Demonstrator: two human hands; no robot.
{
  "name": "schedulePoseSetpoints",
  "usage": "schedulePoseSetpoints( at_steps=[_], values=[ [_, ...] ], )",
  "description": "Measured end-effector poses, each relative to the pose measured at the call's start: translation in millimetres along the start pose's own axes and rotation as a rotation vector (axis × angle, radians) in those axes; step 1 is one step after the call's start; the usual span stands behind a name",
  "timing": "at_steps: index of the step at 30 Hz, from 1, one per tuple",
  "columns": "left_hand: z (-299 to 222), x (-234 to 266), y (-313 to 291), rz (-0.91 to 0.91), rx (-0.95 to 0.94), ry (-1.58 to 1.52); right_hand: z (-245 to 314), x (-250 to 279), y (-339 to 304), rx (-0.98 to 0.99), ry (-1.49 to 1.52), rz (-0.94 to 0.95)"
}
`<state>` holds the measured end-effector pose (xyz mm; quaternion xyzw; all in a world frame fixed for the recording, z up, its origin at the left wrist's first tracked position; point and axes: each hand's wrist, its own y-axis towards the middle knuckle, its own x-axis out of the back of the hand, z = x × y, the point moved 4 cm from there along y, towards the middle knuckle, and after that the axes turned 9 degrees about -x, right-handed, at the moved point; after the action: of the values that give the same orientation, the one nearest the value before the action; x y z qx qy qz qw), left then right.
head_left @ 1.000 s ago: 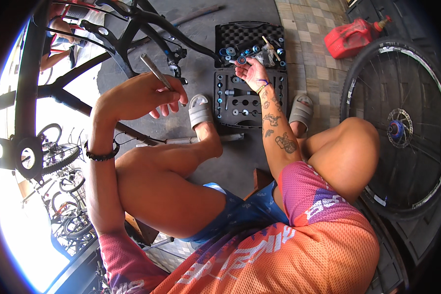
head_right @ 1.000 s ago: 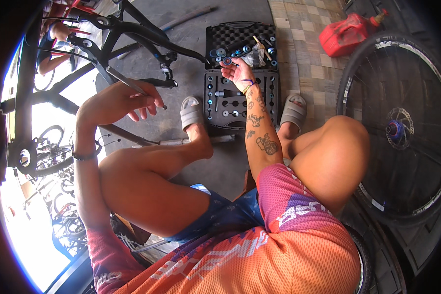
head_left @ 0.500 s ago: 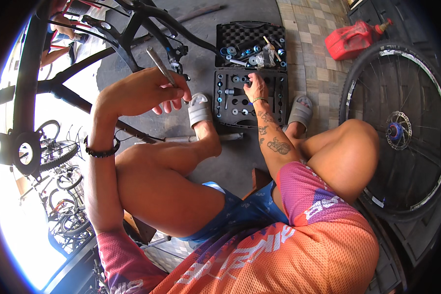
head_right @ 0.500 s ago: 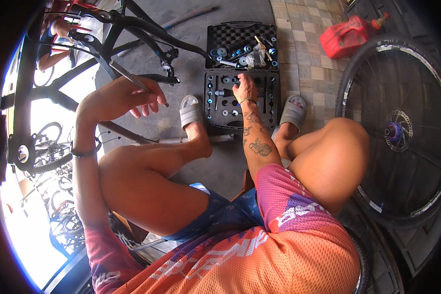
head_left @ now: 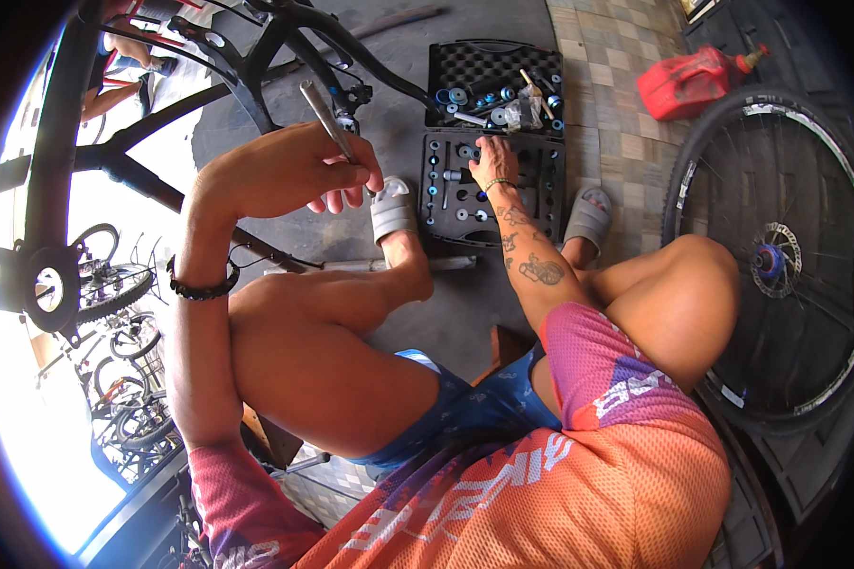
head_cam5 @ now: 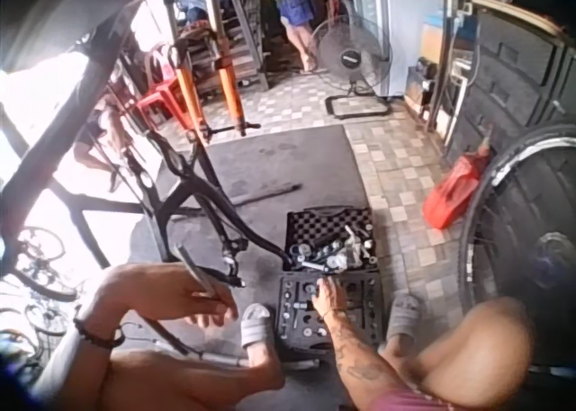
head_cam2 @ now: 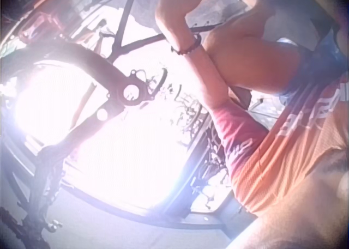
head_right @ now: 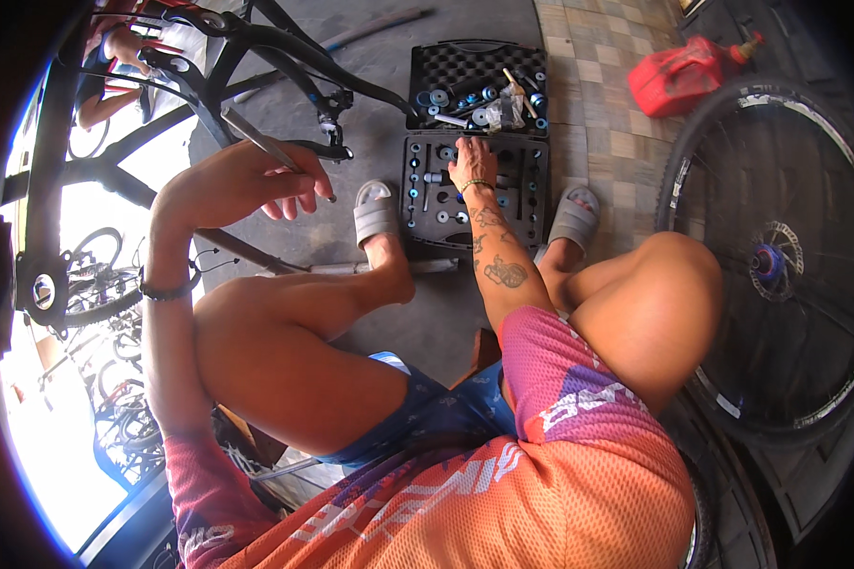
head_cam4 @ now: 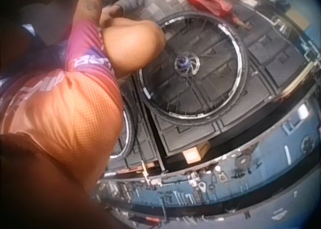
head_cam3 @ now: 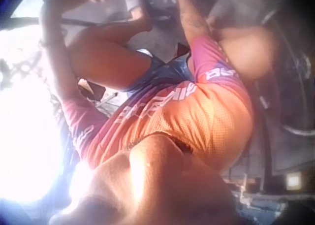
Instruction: The person sits on the floor and works on a bicycle frame mounted on a stand. They use a hex key to tighten bolts on the handlebar stem and install blue spacers onto the handlebar. The person wipes parts with a cloth and selects components from a tray of bicycle parts.
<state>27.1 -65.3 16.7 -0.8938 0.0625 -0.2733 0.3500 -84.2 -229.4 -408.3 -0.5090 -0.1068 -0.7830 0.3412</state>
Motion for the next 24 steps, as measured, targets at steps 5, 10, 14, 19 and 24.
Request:
schedulePoseSetpoints(
  at_steps=[5,10,14,19,24],
  values=[
    [1,-1,-1,0.000,0.011,0.012,8,1,1,0.060,0.022,-0.006],
    [1,0,-2,-0.001,-0.013,0.015,10,9,0,0.117,-0.012,0.011],
    [1,1,-4,0.002,-0.038,0.026,15,3,4,0.152,-0.079,0.102],
    [0,1,-1,0.008,-0.021,0.053,14,-11,13,0.151,-0.205,0.133],
    [5,1,-4,0.011,-0.024,0.039,6,1,16,0.125,0.088,0.256]
  ],
)
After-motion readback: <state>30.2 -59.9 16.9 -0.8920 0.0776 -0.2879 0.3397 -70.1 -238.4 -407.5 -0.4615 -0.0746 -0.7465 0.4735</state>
